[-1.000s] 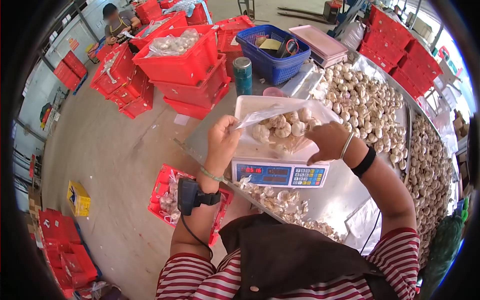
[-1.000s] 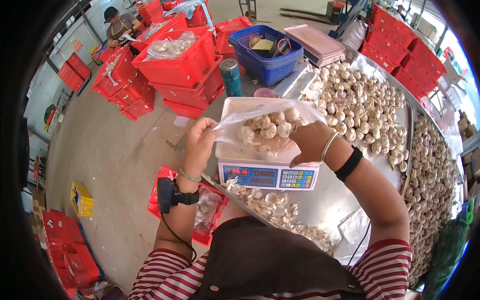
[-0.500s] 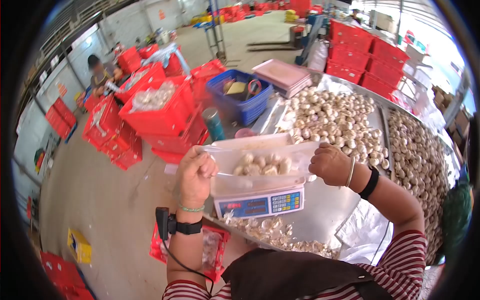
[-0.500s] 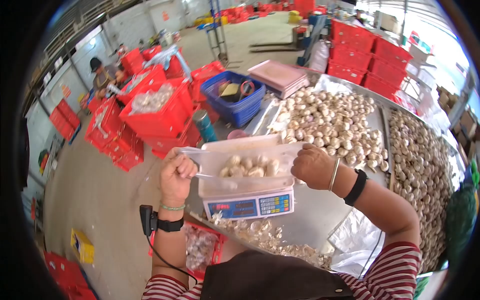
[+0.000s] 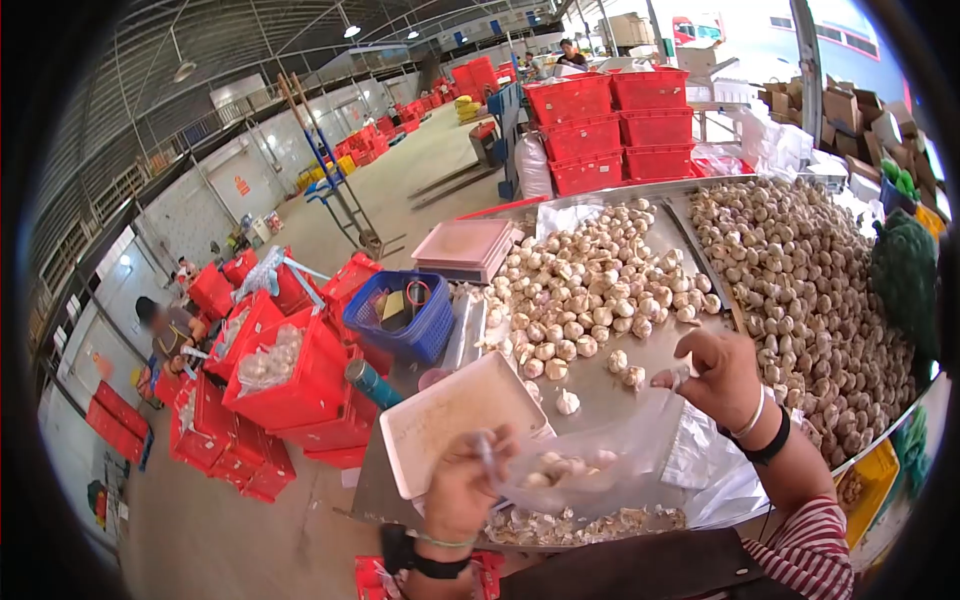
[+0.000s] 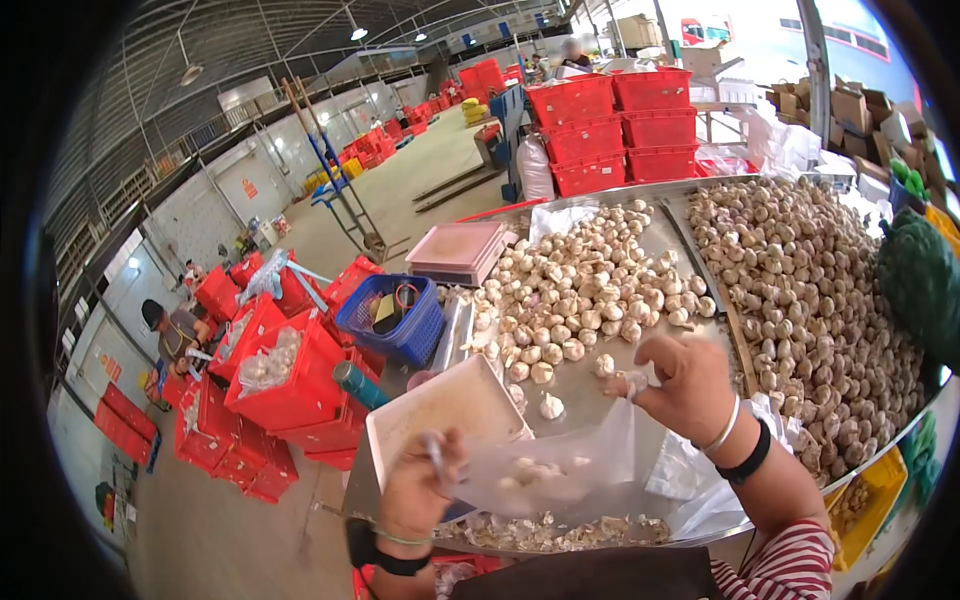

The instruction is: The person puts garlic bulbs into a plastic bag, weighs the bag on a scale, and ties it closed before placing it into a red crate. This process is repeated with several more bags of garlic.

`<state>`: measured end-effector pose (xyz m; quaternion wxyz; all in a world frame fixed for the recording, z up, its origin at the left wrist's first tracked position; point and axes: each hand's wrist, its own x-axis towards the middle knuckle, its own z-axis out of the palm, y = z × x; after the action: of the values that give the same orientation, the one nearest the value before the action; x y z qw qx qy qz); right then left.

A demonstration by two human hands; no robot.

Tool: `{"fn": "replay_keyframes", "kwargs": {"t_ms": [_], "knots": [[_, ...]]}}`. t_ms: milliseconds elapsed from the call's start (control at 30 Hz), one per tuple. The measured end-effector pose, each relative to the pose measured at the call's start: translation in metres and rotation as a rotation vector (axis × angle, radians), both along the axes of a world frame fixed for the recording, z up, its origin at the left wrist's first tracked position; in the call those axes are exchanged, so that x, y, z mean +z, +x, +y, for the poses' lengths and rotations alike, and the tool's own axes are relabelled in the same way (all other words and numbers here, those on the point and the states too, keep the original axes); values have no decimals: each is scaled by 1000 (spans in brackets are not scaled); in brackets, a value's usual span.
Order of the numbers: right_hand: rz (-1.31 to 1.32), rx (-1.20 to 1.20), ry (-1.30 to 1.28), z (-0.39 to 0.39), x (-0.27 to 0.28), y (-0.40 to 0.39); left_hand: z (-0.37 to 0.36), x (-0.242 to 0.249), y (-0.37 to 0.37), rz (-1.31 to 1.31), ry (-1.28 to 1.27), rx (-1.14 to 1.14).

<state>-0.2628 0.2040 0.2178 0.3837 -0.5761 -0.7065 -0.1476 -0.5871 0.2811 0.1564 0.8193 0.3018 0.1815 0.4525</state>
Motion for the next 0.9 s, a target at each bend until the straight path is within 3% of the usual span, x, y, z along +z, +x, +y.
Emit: {"fn": "replay_keyframes", "kwargs": {"t_ms": [67,133,200,267,333,400,467,500,533,567,600,633,700,733,800,833,900], "knots": [[468,-72,-558,-7,-31,4,-8,-34,27,-73,-79,-70],[901,325,-641,-5,-81,8,-14,-67,56,-39,-158,-159],[885,482,-529,-12,-112,-6,-22,-90,89,-8,-188,-230],[497,386,-463,-25,-106,-21,-31,-105,119,36,-142,-453],[402,287,-547,-28,-105,-35,-33,-130,137,140,-165,-437],[328,243,-266,-31,-116,-36,-34,-139,147,247,-192,-425],[318,179,-242,-30,-140,-22,-38,-135,157,448,256,-304],[303,129,-224,-38,-152,-16,-40,-124,157,359,45,-302],[349,28,-373,-45,-152,-6,-29,-141,155,177,-292,-278],[338,23,-306,-49,-171,10,-20,-155,147,-17,-330,-318],[808,71,-321,-56,-192,22,-14,-162,143,36,-376,-153],[1535,182,-301,-60,-194,27,-9,-167,131,-34,-494,-187],[2204,438,-139,-65,-201,26,-25,-147,142,17,-547,-133],[2466,604,-202,-69,-195,29,-29,-140,146,33,-575,-128],[2301,730,-767,-66,-189,45,-29,-125,155,-10,-346,-29],[2315,726,-769,-61,-183,42,-36,-108,165,45,-252,16],[1617,477,-1001,-45,-169,28,-38,-104,167,30,-168,-5]]}}
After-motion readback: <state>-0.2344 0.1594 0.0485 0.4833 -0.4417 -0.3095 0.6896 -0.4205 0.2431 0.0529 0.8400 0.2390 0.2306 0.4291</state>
